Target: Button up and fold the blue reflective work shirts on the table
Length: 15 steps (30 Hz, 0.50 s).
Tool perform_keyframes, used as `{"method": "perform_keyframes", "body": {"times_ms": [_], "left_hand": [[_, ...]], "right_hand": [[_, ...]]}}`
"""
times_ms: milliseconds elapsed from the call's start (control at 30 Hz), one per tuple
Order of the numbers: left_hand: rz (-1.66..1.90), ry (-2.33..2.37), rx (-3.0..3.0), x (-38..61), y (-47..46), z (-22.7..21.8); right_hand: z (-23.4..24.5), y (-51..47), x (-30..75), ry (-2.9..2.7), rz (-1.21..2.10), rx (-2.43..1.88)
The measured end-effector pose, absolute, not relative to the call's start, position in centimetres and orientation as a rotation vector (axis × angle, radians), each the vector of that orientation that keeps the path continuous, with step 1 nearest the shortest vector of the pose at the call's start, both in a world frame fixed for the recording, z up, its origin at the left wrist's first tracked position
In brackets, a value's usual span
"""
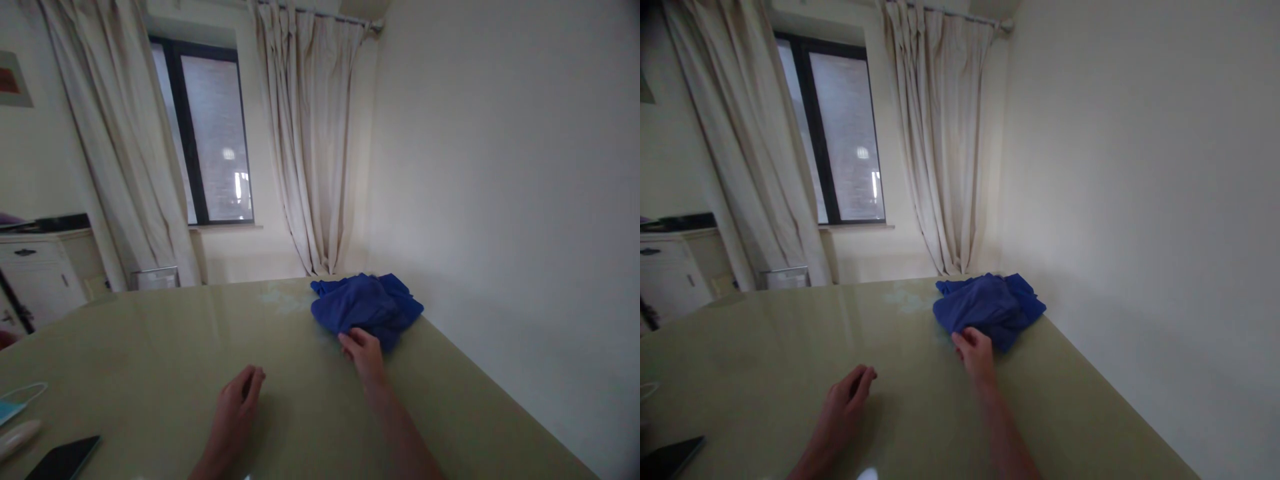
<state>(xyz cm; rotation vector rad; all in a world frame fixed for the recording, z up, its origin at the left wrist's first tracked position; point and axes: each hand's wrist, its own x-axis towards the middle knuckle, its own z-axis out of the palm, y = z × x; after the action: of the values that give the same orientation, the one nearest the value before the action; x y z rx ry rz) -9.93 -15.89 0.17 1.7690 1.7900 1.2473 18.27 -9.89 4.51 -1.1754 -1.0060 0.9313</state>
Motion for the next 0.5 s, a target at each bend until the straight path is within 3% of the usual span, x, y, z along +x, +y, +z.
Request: {"method": "perform_keyframes", "body": {"times_ms": [167, 233, 400, 500], "left_hand": [[1.508, 1.832, 1.429, -12.6, -14.7, -0.4], [1.473, 1.873, 1.444, -13.0, -14.5, -0.9], [1.061, 1.821, 1.909, -11.1, -15.3, -1.4], [1.027, 1.607, 2.002, -10.3, -15.5, -0.6]], "right_hand": [[6.4, -15.8, 13.6, -1.706, 1.829, -0.819], [6.7, -16.9, 13.0, -1.9, 2.04, -0.702], [7.0, -16.5, 14.1, -1.85, 2.153, -0.489], [7.2, -15.4, 15.6, -1.549, 1.981, -0.393]]}}
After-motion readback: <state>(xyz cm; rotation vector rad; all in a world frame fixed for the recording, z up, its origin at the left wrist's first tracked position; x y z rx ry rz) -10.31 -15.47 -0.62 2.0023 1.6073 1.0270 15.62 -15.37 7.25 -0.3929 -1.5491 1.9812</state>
